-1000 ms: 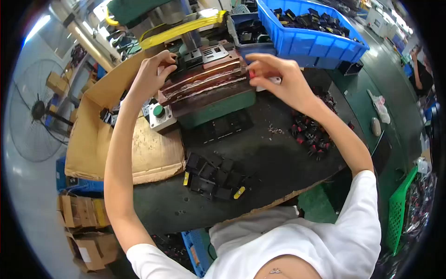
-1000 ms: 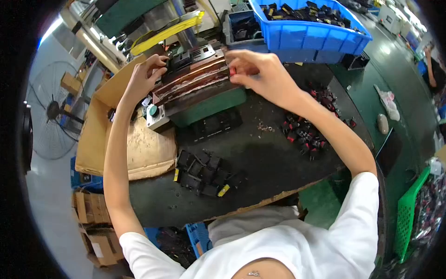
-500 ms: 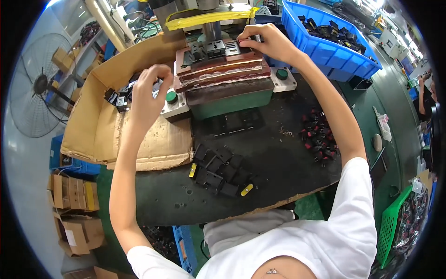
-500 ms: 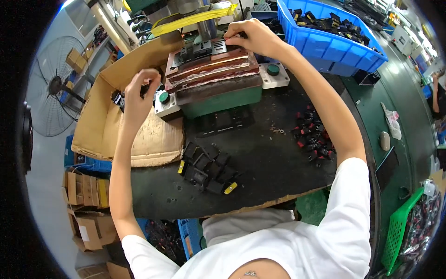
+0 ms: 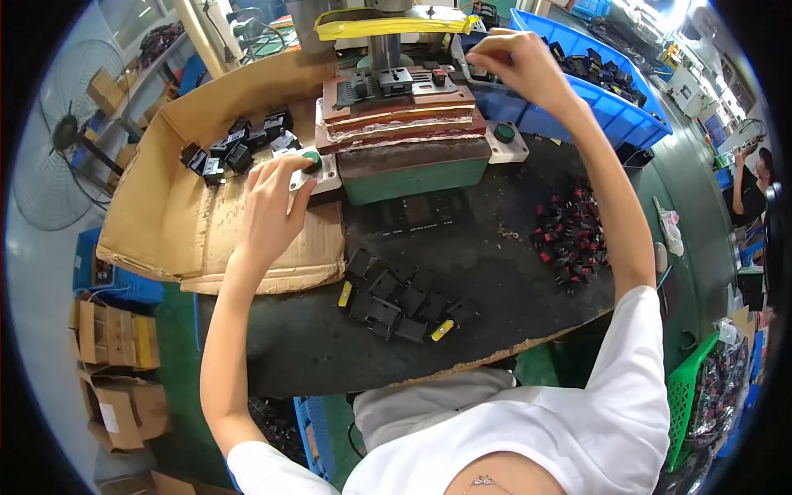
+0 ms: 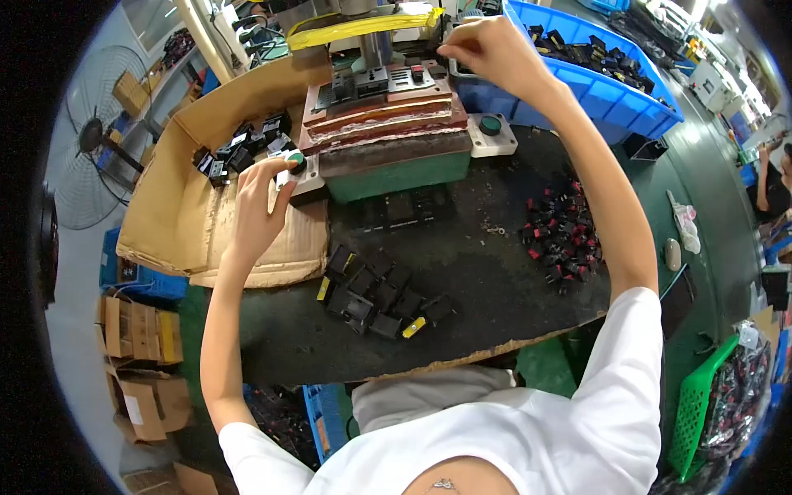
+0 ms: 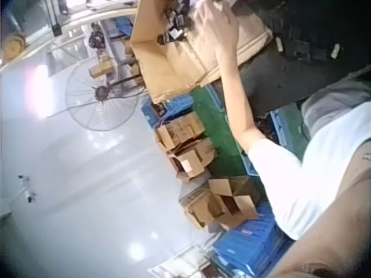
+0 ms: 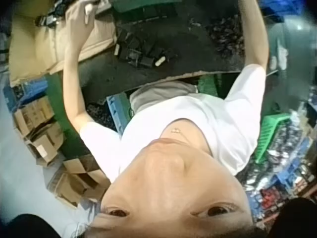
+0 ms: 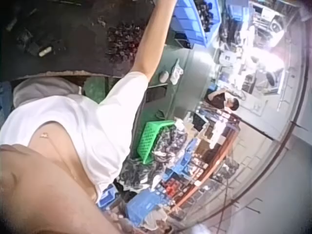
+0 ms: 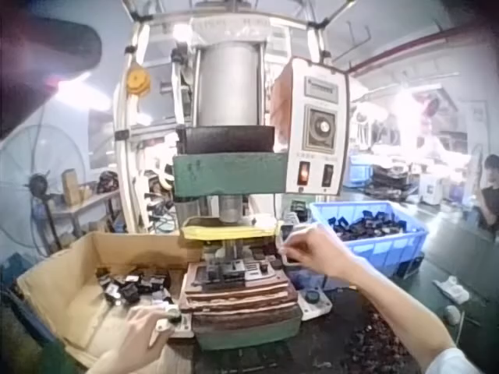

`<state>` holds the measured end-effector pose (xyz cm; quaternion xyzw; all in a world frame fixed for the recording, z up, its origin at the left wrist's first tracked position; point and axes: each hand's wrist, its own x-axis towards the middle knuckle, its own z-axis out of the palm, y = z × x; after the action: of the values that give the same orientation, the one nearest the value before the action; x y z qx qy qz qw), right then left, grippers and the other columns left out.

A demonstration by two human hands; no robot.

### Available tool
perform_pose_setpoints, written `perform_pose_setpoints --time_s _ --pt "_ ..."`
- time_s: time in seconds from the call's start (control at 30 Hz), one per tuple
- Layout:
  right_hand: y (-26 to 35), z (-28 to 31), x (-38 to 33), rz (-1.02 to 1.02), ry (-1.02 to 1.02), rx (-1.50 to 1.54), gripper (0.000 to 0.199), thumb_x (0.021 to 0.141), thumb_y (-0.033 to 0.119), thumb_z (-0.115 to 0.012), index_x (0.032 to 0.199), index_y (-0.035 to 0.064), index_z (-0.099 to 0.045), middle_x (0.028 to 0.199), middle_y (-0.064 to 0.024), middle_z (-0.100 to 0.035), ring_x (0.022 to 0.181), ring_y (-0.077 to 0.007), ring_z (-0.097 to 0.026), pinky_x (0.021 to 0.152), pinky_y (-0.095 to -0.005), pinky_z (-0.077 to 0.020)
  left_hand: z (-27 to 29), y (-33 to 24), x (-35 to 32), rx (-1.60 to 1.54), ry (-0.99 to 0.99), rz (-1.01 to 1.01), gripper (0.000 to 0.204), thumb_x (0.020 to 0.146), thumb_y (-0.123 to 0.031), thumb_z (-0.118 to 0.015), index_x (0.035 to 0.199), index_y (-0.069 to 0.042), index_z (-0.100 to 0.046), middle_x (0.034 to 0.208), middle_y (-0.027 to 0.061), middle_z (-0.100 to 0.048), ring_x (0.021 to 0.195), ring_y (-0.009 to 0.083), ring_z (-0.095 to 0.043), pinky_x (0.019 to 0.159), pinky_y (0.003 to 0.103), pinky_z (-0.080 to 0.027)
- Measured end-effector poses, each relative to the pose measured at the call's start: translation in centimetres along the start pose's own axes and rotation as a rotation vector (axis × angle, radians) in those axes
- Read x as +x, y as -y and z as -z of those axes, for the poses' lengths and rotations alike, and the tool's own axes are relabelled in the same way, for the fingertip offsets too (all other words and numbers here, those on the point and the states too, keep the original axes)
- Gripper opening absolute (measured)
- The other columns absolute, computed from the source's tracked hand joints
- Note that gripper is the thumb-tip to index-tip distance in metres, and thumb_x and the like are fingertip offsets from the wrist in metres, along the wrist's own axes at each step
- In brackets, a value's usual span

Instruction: Assembling electrical power socket components using a manual press machine on a production line.

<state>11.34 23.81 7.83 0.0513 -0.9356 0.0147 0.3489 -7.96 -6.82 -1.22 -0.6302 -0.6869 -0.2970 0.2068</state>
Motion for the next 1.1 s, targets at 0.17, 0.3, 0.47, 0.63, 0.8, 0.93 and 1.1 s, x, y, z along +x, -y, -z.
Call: perform_pose_setpoints --time_s 0.17,0.3,0.47,0.63,0.8,0.93,1.1 --pt "0.4 2.1 -3.2 -0.34 0.372 -0.095 0.009 0.077 0.011 -0.064 0.076 0.0028 -0.068 0.055 -0.007 -0.057 0.051 -0.0123 -0.056 0.05 -0.0263 -0.0438 -0.2 -0.2 0.2 -0.025 0.035 0.069 0.022 0.081 -0.012 -0.058 0.099 -0.004 -0.05 0.093 0.0119 -0.06 0.093 0.0284 -0.055 0.085 0.036 -0.037" --pt "1.0 0.8 -4.8 -0.526 0.758 0.199 0.014 0.077 0.007 -0.063 0.074 -0.0066 -0.064 0.047 -0.0055 -0.049 0.036 -0.0092 -0.047 0.038 -0.0248 -0.0374 -0.4 -0.2 0.6 -0.014 0.067 0.062 0.019 0.081 -0.012 -0.058 0.096 -0.004 -0.05 0.091 0.012 -0.06 0.092 0.0285 -0.055 0.085 0.036 -0.036" --pt "0.2 1.0 -5.0 -0.581 0.773 0.276 0.013 0.078 0.004 -0.062 0.076 -0.0089 -0.063 0.047 -0.0039 -0.047 0.036 -0.0081 -0.044 0.037 -0.0239 -0.0356 -0.4 -0.5 1.0 0.01 0.067 0.08 0.016 0.081 -0.011 -0.057 0.092 -0.002 -0.05 0.089 0.0122 -0.06 0.093 0.0299 -0.054 0.086 0.038 -0.036" --pt "0.1 1.0 -5.3 -0.596 0.755 0.336 0.014 0.078 0.004 -0.062 0.077 -0.0098 -0.064 0.048 -0.0026 -0.049 0.037 -0.007 -0.043 0.037 -0.0222 -0.0347 -0.7 0.1 0.5 -0.026 0.052 0.07 0.016 0.082 -0.011 -0.056 0.094 -0.001 -0.05 0.097 0.0145 -0.058 0.108 0.0307 -0.05 0.094 0.04 -0.033" --pt "-0.2 0.7 -5.7 -0.629 0.737 0.378 0.014 0.078 0.004 -0.062 0.078 -0.0095 -0.064 0.049 -0.0019 -0.05 0.037 -0.0061 -0.042 0.037 -0.0218 -0.0348 -0.7 0.2 0.6 -0.036 0.075 0.078 0.016 0.083 -0.01 -0.055 0.095 -0.001 -0.049 0.099 0.0149 -0.058 0.11 0.0309 -0.049 0.094 0.041 -0.033" --pt "-0.2 0.6 -5.7 -0.628 0.725 0.403 0.013 0.078 0.004 -0.062 0.078 -0.0092 -0.065 0.048 -0.0015 -0.049 0.036 -0.006 -0.042 0.036 -0.0218 -0.0344 -0.5 -0.3 0.5 -0.04 0.08 0.114 0.017 0.082 -0.009 -0.055 0.095 -0.001 -0.05 0.1 0.0152 -0.058 0.109 0.0311 -0.049 0.094 0.041 -0.033" --pt "0.3 1.0 -5.1 -0.651 0.772 0.384 0.013 0.075 0.006 -0.061 0.077 -0.0066 -0.066 0.046 -0.0036 -0.049 0.037 -0.0083 -0.046 0.038 -0.0247 -0.0358 -0.6 -0.5 0.2 -0.014 0.051 0.112 0.02 0.082 -0.009 -0.056 0.099 -0.003 -0.05 0.102 0.0154 -0.058 0.108 0.0312 -0.049 0.092 0.041 -0.035"
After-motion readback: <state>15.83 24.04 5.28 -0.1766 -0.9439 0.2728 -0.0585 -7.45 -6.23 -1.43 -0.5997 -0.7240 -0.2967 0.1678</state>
